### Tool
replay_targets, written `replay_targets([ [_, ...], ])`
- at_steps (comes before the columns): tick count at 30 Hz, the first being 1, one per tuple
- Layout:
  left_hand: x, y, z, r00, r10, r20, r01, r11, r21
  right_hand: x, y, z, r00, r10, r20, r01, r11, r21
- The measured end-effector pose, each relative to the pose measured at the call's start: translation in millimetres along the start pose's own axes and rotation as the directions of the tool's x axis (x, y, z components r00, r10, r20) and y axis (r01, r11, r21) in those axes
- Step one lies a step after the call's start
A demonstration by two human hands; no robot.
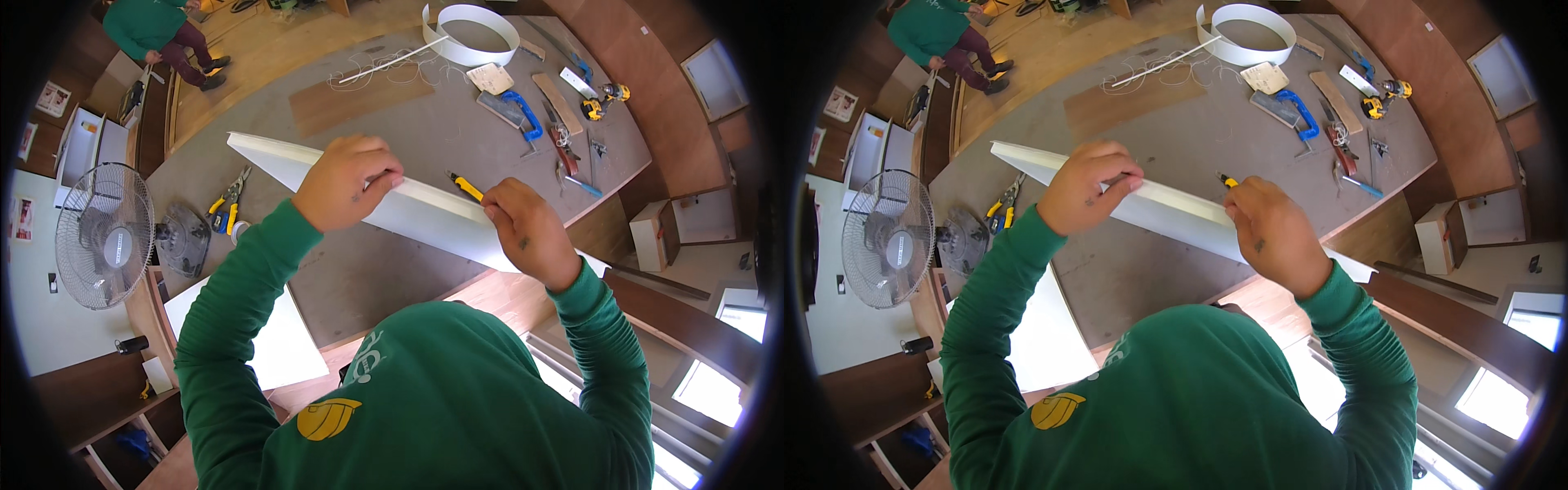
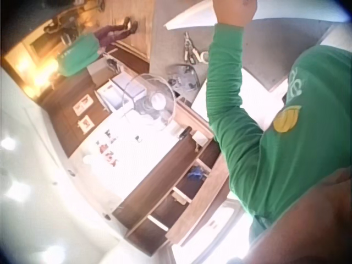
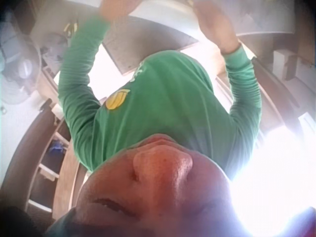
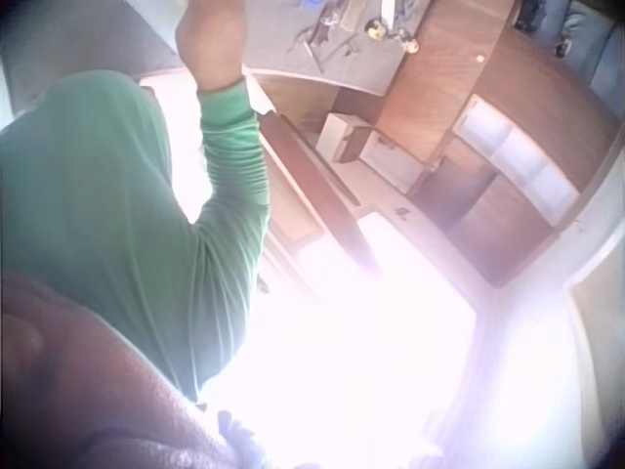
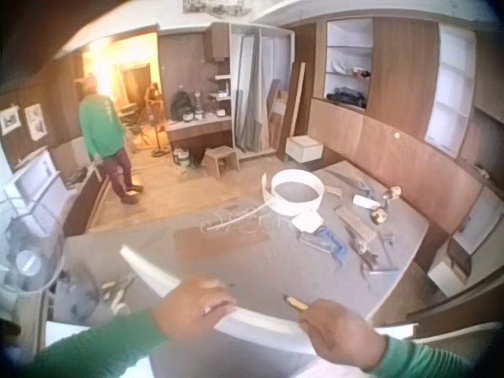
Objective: The person trims the edges of a white rectangular board using a utility knife, running the blade along the sides to remove excess material.
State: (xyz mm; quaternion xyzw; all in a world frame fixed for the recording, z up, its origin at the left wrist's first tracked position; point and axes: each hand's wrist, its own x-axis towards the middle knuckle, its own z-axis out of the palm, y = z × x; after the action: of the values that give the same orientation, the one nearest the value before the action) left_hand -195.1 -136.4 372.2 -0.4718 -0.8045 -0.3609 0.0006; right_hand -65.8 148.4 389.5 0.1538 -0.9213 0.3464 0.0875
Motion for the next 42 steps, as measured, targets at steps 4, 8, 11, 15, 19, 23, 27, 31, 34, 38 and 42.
replay_targets([
  [4, 7.0, -0.4, 5.0, 0.992, -0.125, 0.016, 0.125, 0.988, -0.087, 1.9, 4.2, 0.7, 0.997, 0.077, 0.006, -0.077, 0.996, 0.037],
  [8, 7.3, -2.7, 7.9, 0.990, -0.143, -0.021, 0.142, 0.989, -0.043, 4.8, 4.7, 0.6, 0.989, 0.141, 0.036, -0.144, 0.985, 0.091],
  [11, 9.4, -4.0, 8.8, 0.992, -0.120, -0.026, 0.120, 0.993, 0.005, 5.7, 4.8, -0.1, 0.983, 0.175, 0.053, -0.181, 0.975, 0.127],
  [15, 15.9, 9.3, 7.7, 0.990, -0.143, -0.003, 0.142, 0.990, -0.009, 3.4, 5.8, 0.9, 0.986, 0.164, 0.022, -0.166, 0.976, 0.141],
  [19, 26.0, 52.8, 38.6, 0.995, 0.040, -0.091, -0.037, 0.998, 0.041, 1.0, 7.0, 0.0, 0.986, 0.165, -0.007, -0.162, 0.974, 0.161],
  [23, 33.5, 59.4, 69.5, 0.996, -0.031, -0.081, 0.037, 0.996, 0.081, -5.8, 2.9, -22.4, 0.980, 0.183, 0.075, -0.193, 0.967, 0.168],
  [27, 39.3, 63.5, 76.1, 0.995, -0.032, -0.097, 0.038, 0.997, 0.062, -21.9, 13.1, -32.5, 0.978, 0.203, 0.046, -0.208, 0.969, 0.132],
  [31, 51.8, 70.8, 82.4, 0.998, -0.061, -0.033, 0.062, 0.998, 0.019, -24.4, 17.7, -30.3, 0.978, 0.207, 0.006, -0.206, 0.968, 0.146],
  [34, 52.6, 68.1, 84.7, 0.998, -0.047, -0.051, 0.046, 0.999, -0.017, -24.1, 20.0, -30.3, 0.976, 0.217, -0.004, -0.214, 0.964, 0.161],
  [38, 53.9, 71.4, 85.2, 0.997, -0.071, -0.041, 0.073, 0.997, 0.039, -22.6, 21.9, -28.8, 0.973, 0.229, 0.013, -0.228, 0.960, 0.161],
  [42, 51.5, 69.9, 88.9, 0.995, -0.042, -0.086, 0.049, 0.996, 0.074, -20.5, 25.4, -27.8, 0.969, 0.245, 0.033, -0.247, 0.954, 0.169],
])
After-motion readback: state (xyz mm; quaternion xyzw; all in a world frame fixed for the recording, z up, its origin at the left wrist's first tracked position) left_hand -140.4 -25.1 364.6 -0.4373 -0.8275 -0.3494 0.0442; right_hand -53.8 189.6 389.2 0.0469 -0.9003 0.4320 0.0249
